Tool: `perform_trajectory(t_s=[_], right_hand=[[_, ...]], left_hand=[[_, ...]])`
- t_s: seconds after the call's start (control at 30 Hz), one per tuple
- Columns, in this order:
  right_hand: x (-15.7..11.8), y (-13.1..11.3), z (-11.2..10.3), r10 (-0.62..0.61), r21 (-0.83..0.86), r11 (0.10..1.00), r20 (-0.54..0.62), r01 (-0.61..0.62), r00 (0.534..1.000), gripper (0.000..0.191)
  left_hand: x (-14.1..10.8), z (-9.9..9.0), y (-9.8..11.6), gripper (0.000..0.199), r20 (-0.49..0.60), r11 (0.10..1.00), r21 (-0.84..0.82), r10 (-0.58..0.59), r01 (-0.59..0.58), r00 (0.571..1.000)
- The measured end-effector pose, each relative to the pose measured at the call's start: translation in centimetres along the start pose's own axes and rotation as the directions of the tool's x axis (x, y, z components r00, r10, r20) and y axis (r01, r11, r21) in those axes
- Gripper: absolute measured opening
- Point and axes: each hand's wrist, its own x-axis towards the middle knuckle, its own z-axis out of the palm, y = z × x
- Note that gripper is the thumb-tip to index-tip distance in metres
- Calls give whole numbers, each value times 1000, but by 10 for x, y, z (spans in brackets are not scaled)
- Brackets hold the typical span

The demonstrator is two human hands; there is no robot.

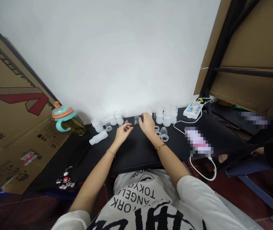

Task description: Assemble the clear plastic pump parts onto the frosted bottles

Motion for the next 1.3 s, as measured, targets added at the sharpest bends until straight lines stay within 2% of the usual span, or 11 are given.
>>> perform_trajectory(t_s=[0.07,0.17,0.3,0.37,0.5,1.3], right_hand=[[-3,-5,2,-26,-12,1000,199,29,980,28],[-9,-10,11,-45,-72,994,430,84,902,24],[-18,-13,24,-42,-134,980,584,147,811,18],[-19,-12,27,-35,-145,976,623,160,781,18],[-20,-11,27,-37,-145,975,639,167,768,21],[-18,-12,24,-38,-129,979,650,160,759,19]], left_hand=[[-1,-3,3,17,-13,996,89,0,1,1000],[-2,-6,5,15,69,972,234,-49,32,996],[-4,-5,4,8,273,918,397,-123,4,954],[-5,-3,2,9,348,899,437,-132,-35,928],[-5,-1,-1,10,394,892,447,-133,-64,910],[-5,-2,-2,10,398,898,435,-123,-69,909]])
